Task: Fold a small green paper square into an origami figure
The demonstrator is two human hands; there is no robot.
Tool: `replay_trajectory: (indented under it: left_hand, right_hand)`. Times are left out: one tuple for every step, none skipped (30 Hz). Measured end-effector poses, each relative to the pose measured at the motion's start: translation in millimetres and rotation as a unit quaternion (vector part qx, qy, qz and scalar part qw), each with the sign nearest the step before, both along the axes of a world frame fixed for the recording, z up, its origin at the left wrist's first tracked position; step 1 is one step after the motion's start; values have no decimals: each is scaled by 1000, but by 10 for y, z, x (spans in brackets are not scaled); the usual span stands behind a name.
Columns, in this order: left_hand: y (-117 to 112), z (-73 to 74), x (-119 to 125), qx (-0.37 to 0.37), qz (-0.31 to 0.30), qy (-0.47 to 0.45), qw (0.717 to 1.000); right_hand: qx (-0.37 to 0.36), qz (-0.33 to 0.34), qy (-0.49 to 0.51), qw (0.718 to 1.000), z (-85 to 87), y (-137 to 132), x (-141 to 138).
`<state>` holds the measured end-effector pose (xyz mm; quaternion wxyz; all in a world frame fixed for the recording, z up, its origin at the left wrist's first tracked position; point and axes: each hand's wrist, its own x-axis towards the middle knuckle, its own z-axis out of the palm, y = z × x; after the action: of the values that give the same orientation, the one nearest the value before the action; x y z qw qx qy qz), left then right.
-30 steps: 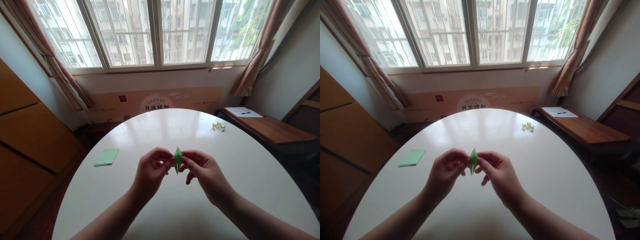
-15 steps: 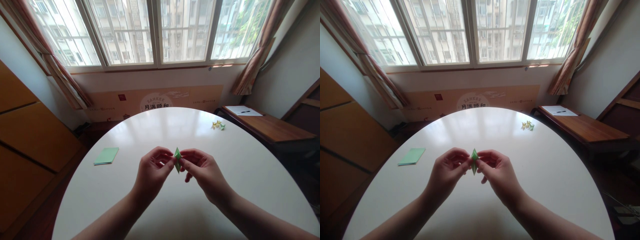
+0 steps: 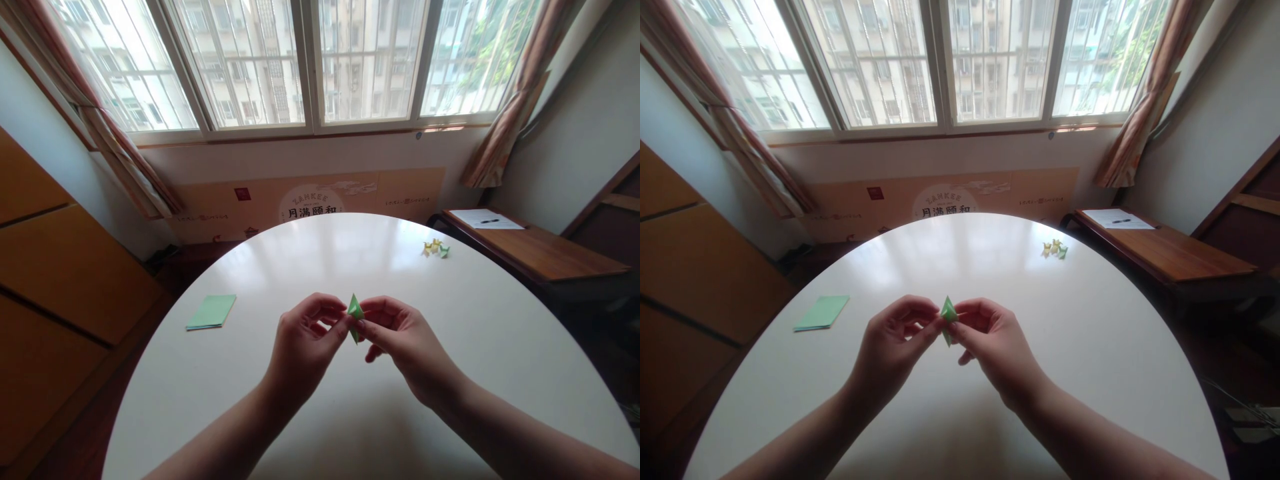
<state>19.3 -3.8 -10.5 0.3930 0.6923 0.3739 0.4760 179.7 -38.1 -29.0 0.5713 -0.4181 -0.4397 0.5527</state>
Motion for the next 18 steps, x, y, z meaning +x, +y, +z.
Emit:
replay_trajectory:
  left_hand:
    - [0,0,-1,5,0,8,1000]
    - [-1,-1,-4,14,2,17,1000]
    - [-3,0,-7,25,4,26,999]
    - [-5,2,-12,38,8,35,999]
    - [-7,4,-19,52,12,43,998]
    - [-10,8,-25,65,14,50,997]
    - [-13,13,-31,77,15,56,995]
    - [-17,17,-35,86,15,62,994]
    - [-21,22,-38,92,14,67,993]
    - [-25,25,-38,95,13,70,993]
    - [-31,28,-36,96,10,73,993]
    - [-37,29,-32,96,8,75,993]
    - [-43,29,-26,95,6,75,993]
    - [-50,29,-20,94,5,74,993]
    - [-56,29,-14,93,7,74,993]
    - [-62,28,-9,91,10,72,993]
    - [-66,28,-4,88,14,70,994]
    - [-70,28,0,85,18,68,994]
  right_hand:
    - [1,-5,-4,1000,-4,3,0]
    - [5,-9,-10,1000,-10,6,0]
    - [11,-13,-19,1000,-17,10,1]
    - [18,-16,-29,999,-24,13,1]
    - [27,-21,-41,999,-32,15,1]
    - [35,-25,-55,998,-39,16,1]
    - [44,-31,-69,996,-45,16,-1]
    - [53,-39,-83,994,-50,14,-4]
    - [64,-46,-96,992,-54,10,-9]
    - [76,-53,-108,990,-57,5,-15]
    - [88,-60,-119,987,-59,-1,-22]
    - [100,-66,-128,985,-60,-9,-29]
    - [110,-72,-136,982,-60,-17,-38]
    - [121,-78,-145,979,-60,-25,-46]
    - [130,-83,-155,976,-59,-33,-54]
    - [139,-87,-166,972,-58,-40,-62]
    - [147,-92,-179,968,-57,-47,-70]
    - [154,-96,-193,964,-57,-52,-77]
